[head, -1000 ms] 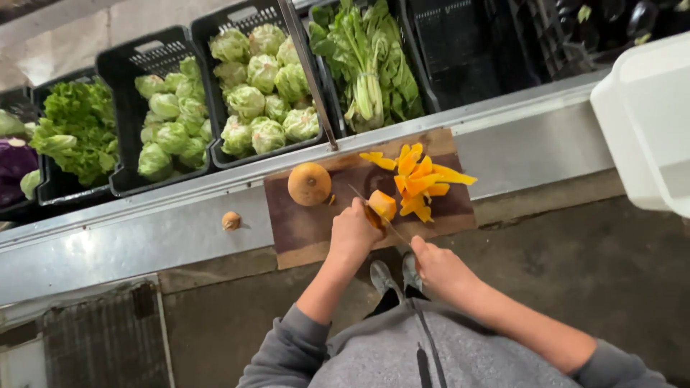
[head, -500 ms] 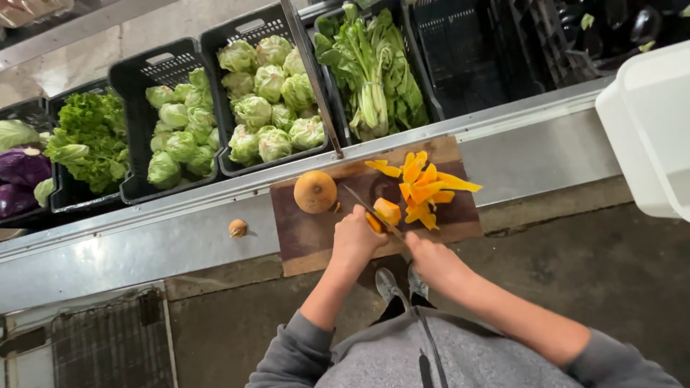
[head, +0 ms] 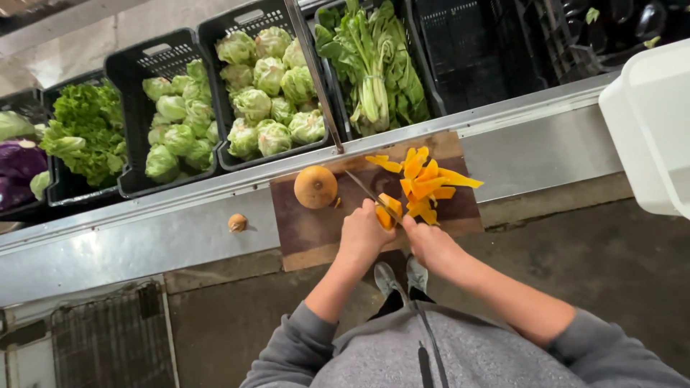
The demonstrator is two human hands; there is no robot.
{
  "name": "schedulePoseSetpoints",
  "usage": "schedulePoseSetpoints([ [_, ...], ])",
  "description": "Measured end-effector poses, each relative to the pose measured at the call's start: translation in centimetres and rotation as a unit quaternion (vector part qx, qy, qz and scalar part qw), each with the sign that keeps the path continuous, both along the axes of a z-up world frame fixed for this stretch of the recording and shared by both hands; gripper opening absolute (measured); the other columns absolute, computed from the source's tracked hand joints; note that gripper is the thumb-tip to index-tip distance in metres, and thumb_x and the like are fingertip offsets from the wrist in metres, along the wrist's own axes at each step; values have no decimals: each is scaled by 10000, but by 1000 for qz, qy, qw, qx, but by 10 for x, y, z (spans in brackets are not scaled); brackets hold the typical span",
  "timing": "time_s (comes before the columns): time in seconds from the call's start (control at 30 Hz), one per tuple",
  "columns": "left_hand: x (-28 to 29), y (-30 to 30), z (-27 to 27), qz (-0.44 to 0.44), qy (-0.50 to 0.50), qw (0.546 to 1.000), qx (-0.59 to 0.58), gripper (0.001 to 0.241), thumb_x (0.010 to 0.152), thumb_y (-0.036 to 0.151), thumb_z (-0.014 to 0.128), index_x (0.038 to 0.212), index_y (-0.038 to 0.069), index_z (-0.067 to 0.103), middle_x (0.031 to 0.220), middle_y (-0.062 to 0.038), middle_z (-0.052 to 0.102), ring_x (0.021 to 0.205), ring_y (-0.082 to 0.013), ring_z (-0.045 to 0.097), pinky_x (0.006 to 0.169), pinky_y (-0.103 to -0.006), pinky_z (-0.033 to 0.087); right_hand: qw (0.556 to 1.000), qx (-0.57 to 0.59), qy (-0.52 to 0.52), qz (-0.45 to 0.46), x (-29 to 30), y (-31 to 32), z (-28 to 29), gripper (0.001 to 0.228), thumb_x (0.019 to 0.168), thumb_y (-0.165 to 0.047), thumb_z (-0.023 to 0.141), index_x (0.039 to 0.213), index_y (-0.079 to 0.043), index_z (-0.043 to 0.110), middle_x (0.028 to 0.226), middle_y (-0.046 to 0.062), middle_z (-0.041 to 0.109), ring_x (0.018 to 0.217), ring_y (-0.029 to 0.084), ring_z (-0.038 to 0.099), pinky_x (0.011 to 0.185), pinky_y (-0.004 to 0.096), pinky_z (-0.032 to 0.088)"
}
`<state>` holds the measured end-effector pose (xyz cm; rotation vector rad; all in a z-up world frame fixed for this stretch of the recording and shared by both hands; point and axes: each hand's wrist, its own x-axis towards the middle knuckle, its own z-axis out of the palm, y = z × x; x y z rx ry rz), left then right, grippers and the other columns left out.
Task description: Cutting a squash into smaller pieces on a wooden chopping board.
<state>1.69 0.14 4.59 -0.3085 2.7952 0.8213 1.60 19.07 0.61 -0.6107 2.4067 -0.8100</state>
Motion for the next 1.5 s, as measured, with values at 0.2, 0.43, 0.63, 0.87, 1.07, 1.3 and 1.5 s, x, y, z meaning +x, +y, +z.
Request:
schedulePoseSetpoints([
  [0.2, -1, -9, 0, -5, -25, 1000, -5, 529, 663, 358, 877, 933, 15, 578, 855, -226, 723, 816, -420, 721, 757, -499, 590, 998, 37, -46, 4, -2, 6, -18, 254, 874, -80, 542, 1116, -44, 470, 689, 204, 671, 673, 425, 689, 567, 555, 512],
  [0.43, -2, -2, 0, -4, 10, 1000, 3, 544, 654, 343, 893, 960, 23, 576, 880, -230, 722, 826, -428, 717, 744, -495, 595, 999, 18, 50, 3, -17, -5, -43, 257, 906, -89, 503, 1148, -14, 464, 726, 218, 666, 700, 440, 678, 555, 552, 514],
  [0.63, 3, -4, 2, 6, -27, 999, 21, 574, 635, 334, 900, 971, 19, 557, 891, -214, 717, 835, -436, 714, 740, -496, 593, 978, 17, -193, -79, -3, 13, -36, 333, 1132, -234, 370, 1004, 12, 555, 695, 222, 683, 665, 412, 709, 615, 505, 550],
  [0.87, 2, -9, -3, 5, 7, 1000, 3, 585, 616, 337, 914, 958, 20, 561, 878, -223, 718, 826, -426, 719, 749, -499, 591, 996, 70, -50, 7, -16, -3, -14, 288, 883, -79, 526, 1152, -41, 432, 772, 231, 707, 763, 456, 702, 627, 564, 535],
  [1.07, 5, -2, -11, 0, -3, 1000, -6, 576, 653, 349, 909, 982, 25, 566, 884, -230, 722, 835, -433, 717, 748, -496, 595, 997, 71, 28, -2, -11, -1, -73, 208, 909, -59, 517, 1105, -41, 451, 786, 245, 694, 791, 472, 687, 624, 571, 528],
  [1.3, 1, -5, -4, -2, -7, 1000, 8, 615, 624, 351, 921, 987, 16, 554, 894, -228, 722, 835, -422, 723, 753, -484, 599, 991, 112, -78, 10, -12, 6, -40, 316, 818, -62, 557, 1109, -36, 435, 758, 207, 723, 771, 433, 712, 661, 560, 544],
  [1.5, -4, -4, 7, 6, -32, 999, -3, 599, 636, 348, 930, 977, 19, 563, 907, -232, 729, 858, -438, 709, 760, -496, 588, 1000, 16, 20, 4, -29, -8, -66, 286, 934, -65, 500, 1206, -7, 432, 774, 252, 672, 753, 485, 665, 608, 574, 515],
])
